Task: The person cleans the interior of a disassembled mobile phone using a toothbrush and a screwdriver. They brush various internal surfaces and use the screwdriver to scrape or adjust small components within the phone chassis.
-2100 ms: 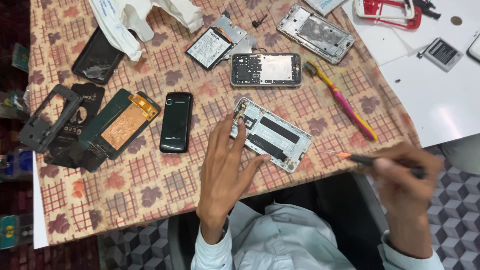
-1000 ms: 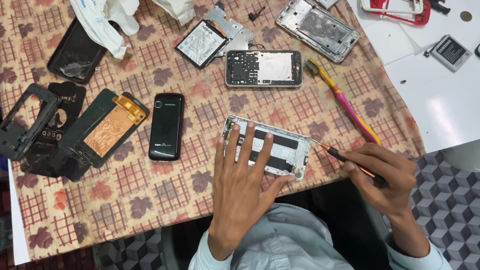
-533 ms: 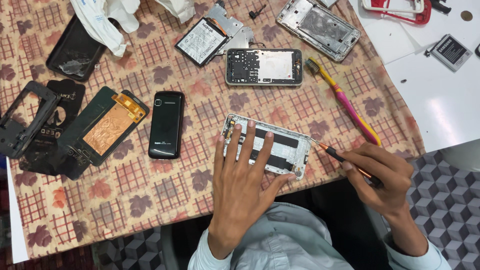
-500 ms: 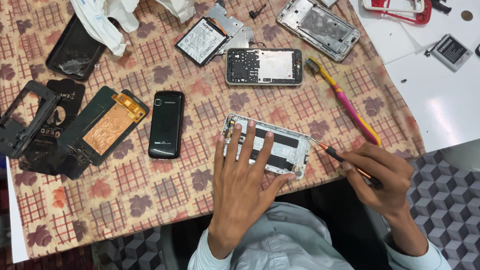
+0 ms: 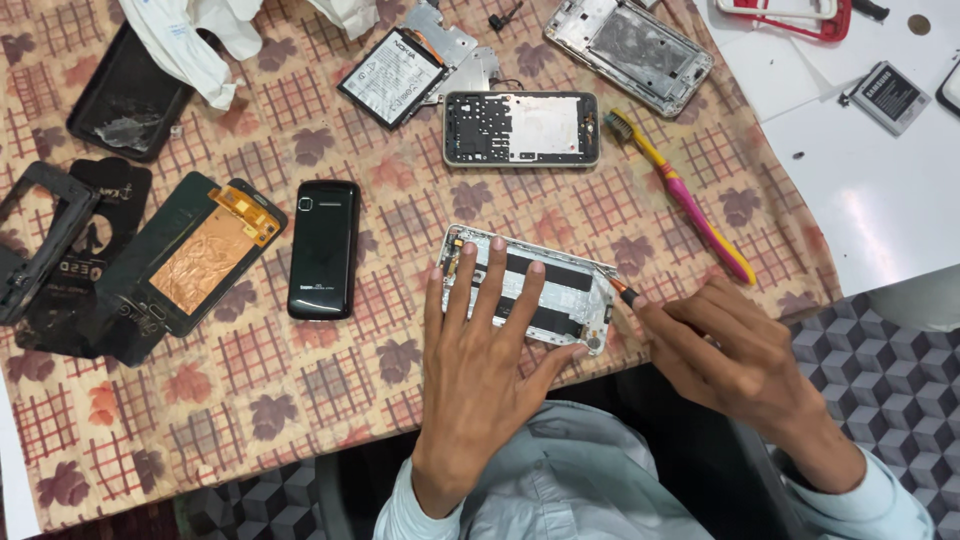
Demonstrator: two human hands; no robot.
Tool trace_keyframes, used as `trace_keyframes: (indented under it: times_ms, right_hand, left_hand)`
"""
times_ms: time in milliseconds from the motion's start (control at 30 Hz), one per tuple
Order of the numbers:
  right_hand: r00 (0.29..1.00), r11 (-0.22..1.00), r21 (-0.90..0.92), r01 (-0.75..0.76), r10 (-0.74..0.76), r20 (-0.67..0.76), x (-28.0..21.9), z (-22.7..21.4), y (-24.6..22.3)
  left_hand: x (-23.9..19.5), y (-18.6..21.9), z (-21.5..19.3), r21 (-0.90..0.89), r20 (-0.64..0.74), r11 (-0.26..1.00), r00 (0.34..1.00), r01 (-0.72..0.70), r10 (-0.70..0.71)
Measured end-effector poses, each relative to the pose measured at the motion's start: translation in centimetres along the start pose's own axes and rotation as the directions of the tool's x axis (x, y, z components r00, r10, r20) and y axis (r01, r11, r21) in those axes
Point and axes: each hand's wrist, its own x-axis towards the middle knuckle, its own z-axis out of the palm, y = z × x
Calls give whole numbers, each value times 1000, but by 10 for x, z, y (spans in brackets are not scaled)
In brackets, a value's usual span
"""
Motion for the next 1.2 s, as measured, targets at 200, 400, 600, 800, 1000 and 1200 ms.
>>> trace_keyframes:
  times_ms: [200, 400, 600, 800, 1000, 1200]
  right_hand:
    - [999, 991, -136, -14, 18, 27, -12, -10, -1]
    - [992, 999, -21, -42, 39, -122, -16, -2, 8]
    - [954, 971, 157, -178, 209, -214, -26, 2, 6]
    - [944, 962, 188, -197, 238, -228, -35, 7, 9]
    - [927, 927, 272, -258, 317, -202, -30, -4, 17]
    - [959, 768, 627, -130, 259, -118, -21, 6, -26]
  left_hand:
    - [0, -2, 2, -2, 3, 1000, 1000, 8, -8]
    - [-1, -3, 3, -5, 10, 1000, 1000, 1, -1]
    - [-2, -4, 5, -2, 12, 1000, 1000, 12, -12]
    - [-3, -4, 6, 12, 14, 1000, 1000, 13, -14]
    - [-3, -3, 4, -3, 21, 1000, 999, 25, -25]
    - [-15, 14, -6, -194, -250, 967, 962, -163, 112]
